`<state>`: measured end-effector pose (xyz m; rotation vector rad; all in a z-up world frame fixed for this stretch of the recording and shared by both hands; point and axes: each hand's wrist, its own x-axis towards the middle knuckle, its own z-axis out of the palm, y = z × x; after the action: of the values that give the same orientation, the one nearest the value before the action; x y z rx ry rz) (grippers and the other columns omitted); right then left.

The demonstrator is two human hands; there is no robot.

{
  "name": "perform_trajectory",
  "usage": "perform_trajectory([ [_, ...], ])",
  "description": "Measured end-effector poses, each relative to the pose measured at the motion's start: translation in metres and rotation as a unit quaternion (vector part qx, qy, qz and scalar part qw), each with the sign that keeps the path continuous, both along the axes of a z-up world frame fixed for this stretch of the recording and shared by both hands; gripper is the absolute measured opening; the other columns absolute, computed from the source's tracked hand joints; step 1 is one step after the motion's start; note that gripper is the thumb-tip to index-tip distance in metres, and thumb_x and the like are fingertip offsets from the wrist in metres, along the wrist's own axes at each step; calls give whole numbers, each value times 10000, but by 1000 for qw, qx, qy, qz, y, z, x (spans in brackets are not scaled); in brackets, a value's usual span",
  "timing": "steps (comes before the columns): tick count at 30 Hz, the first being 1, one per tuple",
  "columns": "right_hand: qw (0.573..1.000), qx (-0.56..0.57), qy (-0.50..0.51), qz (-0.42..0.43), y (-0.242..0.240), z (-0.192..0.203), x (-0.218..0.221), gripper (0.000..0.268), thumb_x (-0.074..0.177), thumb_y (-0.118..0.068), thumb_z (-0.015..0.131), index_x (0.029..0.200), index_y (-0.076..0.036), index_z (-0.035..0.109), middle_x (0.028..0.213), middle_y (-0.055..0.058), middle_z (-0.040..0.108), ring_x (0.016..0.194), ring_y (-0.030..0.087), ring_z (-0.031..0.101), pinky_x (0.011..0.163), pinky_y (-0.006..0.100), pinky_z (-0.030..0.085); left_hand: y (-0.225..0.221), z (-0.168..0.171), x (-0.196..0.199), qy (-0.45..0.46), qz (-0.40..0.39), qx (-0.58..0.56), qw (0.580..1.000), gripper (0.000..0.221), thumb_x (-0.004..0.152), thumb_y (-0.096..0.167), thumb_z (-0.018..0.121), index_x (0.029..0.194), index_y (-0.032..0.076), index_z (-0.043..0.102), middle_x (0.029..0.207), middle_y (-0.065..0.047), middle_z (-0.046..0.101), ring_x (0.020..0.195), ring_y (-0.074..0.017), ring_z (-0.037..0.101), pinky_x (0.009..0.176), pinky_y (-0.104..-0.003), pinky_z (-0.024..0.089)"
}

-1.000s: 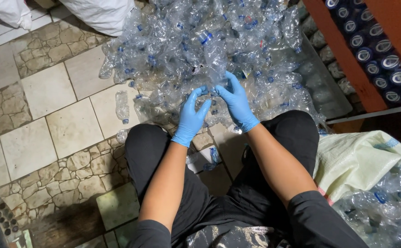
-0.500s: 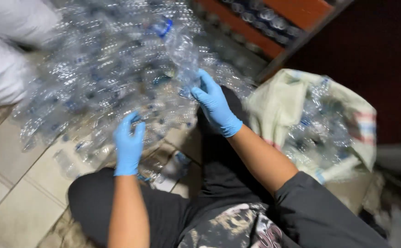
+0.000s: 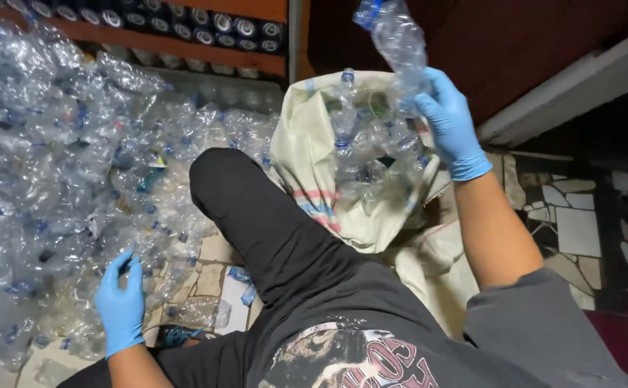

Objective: The person is manually crushing empty plastic bottles and placing them into a large white recycling bag.

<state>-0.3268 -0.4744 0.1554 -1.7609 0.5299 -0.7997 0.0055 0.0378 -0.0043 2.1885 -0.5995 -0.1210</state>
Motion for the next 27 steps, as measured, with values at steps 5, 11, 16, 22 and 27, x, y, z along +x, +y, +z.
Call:
perform_trajectory([
  [5, 996, -34, 58, -65, -22, -17, -25, 474, 1008, -208, 561, 1435, -11, 498, 1325, 139, 606, 1154, 195, 589, 1030, 321, 476, 6, -4, 0, 27, 22, 36, 999, 344, 1023, 140, 641, 1317, -36, 670, 1185, -170, 711, 1095, -279, 650, 956, -383, 485],
  [11, 970, -7, 213, -119, -33, -39, -27, 577, 1004, -303, 523, 1511, -47, 421, 1521, 195, 487, 1358, 301, 507, 1124, 410, 416, 10, -10, 1, 50, 34, 57, 997, 344, 1014, 162, 638, 1312, -5, 679, 1201, -157, 713, 1114, -275, 649, 970, -388, 483],
  [16, 942, -56, 285, -167, -44, -59, -30, 672, 1003, -447, 509, 1516, -20, 429, 1514, 231, 494, 1364, 362, 511, 1109, 436, 419, 6, -3, -2, 74, 43, 64, 994, 342, 1012, 145, 627, 1323, 12, 673, 1233, -160, 702, 1143, -280, 639, 1009, -405, 479],
  [22, 956, -50, 232, -173, -34, -28, -20, 522, 1034, -311, 479, 1471, -26, 488, 1465, 231, 539, 1303, 339, 565, 1055, 409, 474, 6, -9, -1, 39, 28, 44, 998, 348, 1008, 155, 642, 1325, 18, 681, 1201, -148, 718, 1106, -277, 660, 963, -388, 492],
  [27, 991, -98, 59, -69, -50, -17, 12, 357, 1058, -90, 497, 1392, 31, 537, 1340, 192, 609, 1223, 254, 603, 1013, 345, 531, -10, 36, -19, 99, 35, -2, 994, 378, 1008, 158, 602, 1342, -14, 641, 1286, -170, 678, 1160, -282, 630, 1021, -386, 479],
])
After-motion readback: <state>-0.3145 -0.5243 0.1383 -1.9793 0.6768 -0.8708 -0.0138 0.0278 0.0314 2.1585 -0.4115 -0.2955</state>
